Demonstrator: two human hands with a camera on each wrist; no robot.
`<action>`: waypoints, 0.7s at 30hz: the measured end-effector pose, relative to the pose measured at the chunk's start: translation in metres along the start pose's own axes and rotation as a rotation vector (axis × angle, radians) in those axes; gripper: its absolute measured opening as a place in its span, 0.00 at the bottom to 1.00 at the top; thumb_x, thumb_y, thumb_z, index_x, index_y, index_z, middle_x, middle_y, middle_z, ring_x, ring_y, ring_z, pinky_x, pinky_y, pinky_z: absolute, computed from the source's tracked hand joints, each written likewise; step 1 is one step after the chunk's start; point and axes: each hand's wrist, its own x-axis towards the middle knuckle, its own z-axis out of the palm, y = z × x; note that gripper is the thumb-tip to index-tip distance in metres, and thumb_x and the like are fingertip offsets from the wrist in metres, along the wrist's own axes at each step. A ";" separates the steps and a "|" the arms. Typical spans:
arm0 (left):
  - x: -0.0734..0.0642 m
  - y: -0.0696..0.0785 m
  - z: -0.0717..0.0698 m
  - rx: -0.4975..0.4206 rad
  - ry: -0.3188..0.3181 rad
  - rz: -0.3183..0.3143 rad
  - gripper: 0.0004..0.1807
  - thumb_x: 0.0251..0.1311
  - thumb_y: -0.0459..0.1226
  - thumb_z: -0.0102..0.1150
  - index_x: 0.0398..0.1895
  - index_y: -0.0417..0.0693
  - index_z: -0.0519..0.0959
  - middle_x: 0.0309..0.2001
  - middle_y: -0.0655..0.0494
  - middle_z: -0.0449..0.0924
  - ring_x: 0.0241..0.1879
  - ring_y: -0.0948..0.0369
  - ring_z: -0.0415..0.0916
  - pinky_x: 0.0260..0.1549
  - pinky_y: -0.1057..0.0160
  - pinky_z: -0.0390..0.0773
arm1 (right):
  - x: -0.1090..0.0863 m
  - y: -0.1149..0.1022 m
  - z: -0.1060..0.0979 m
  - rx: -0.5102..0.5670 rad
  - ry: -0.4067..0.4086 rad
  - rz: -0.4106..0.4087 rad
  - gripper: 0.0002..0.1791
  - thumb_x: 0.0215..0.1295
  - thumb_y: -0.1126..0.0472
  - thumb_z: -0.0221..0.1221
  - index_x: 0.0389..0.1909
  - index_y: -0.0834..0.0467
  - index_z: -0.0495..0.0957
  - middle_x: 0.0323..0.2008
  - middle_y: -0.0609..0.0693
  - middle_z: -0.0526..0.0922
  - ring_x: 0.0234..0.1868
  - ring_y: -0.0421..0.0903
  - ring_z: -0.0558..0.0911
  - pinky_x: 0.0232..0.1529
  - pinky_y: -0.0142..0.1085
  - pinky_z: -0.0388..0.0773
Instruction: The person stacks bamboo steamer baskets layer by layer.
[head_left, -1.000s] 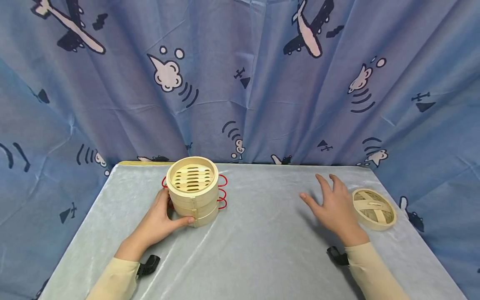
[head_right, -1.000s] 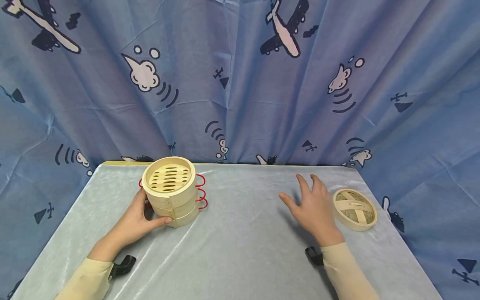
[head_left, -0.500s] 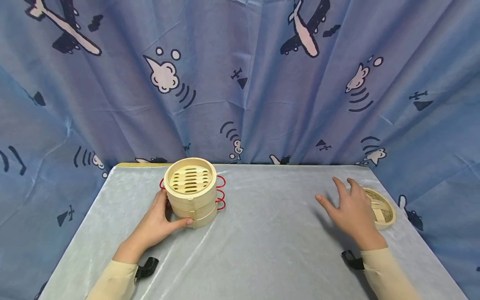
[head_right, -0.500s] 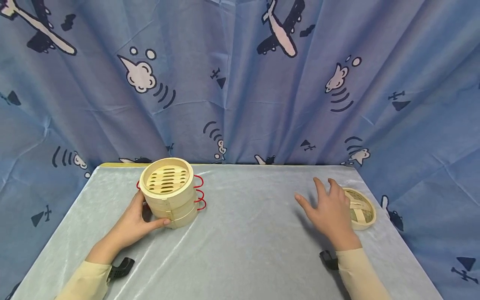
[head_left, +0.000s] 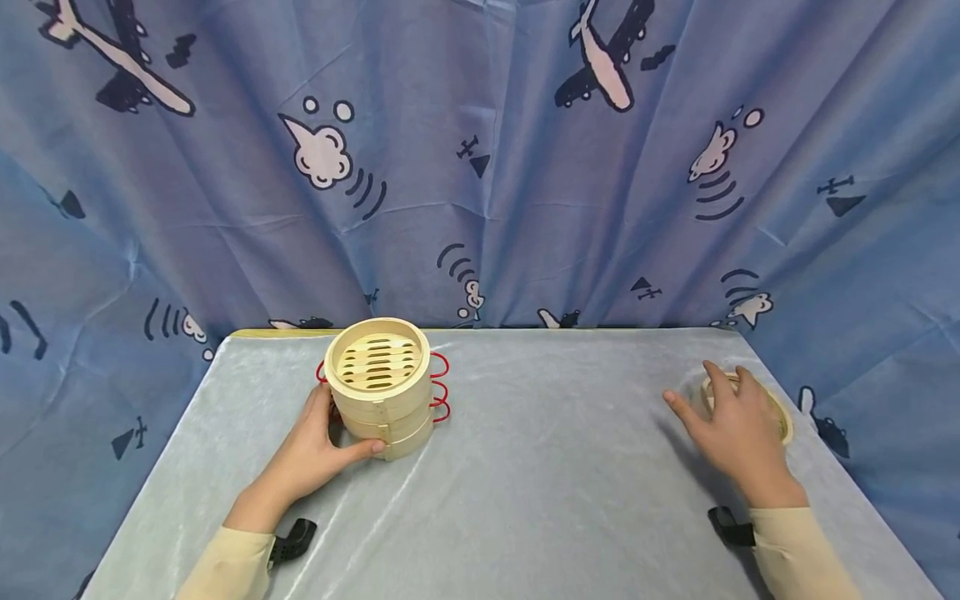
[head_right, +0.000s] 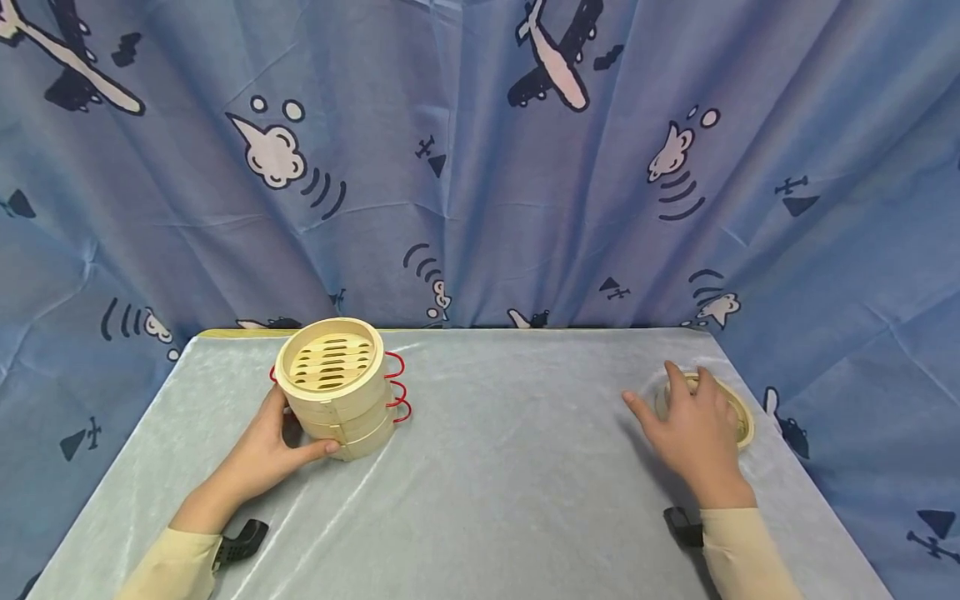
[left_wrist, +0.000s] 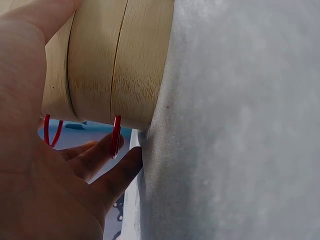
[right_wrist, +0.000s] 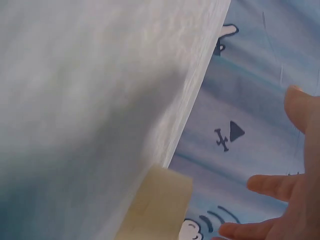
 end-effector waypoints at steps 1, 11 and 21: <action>0.000 0.000 0.000 -0.004 -0.002 0.000 0.59 0.39 0.60 0.79 0.74 0.58 0.55 0.60 0.58 0.63 0.54 0.62 0.65 0.50 0.54 0.70 | -0.001 0.002 0.000 -0.004 0.006 0.005 0.50 0.64 0.32 0.57 0.72 0.66 0.60 0.65 0.83 0.54 0.60 0.82 0.59 0.52 0.75 0.53; 0.000 -0.002 0.000 0.001 -0.002 0.015 0.59 0.38 0.59 0.79 0.73 0.58 0.56 0.60 0.58 0.64 0.54 0.62 0.65 0.50 0.55 0.70 | -0.002 0.015 -0.003 -0.034 0.011 0.096 0.52 0.63 0.30 0.56 0.73 0.65 0.58 0.66 0.83 0.53 0.63 0.84 0.54 0.50 0.79 0.49; 0.000 -0.003 -0.001 0.011 -0.012 -0.002 0.60 0.39 0.60 0.79 0.74 0.58 0.54 0.60 0.57 0.63 0.54 0.61 0.65 0.50 0.54 0.70 | -0.004 0.023 0.002 -0.029 -0.074 0.133 0.55 0.62 0.28 0.56 0.75 0.66 0.55 0.64 0.85 0.49 0.63 0.85 0.50 0.48 0.78 0.48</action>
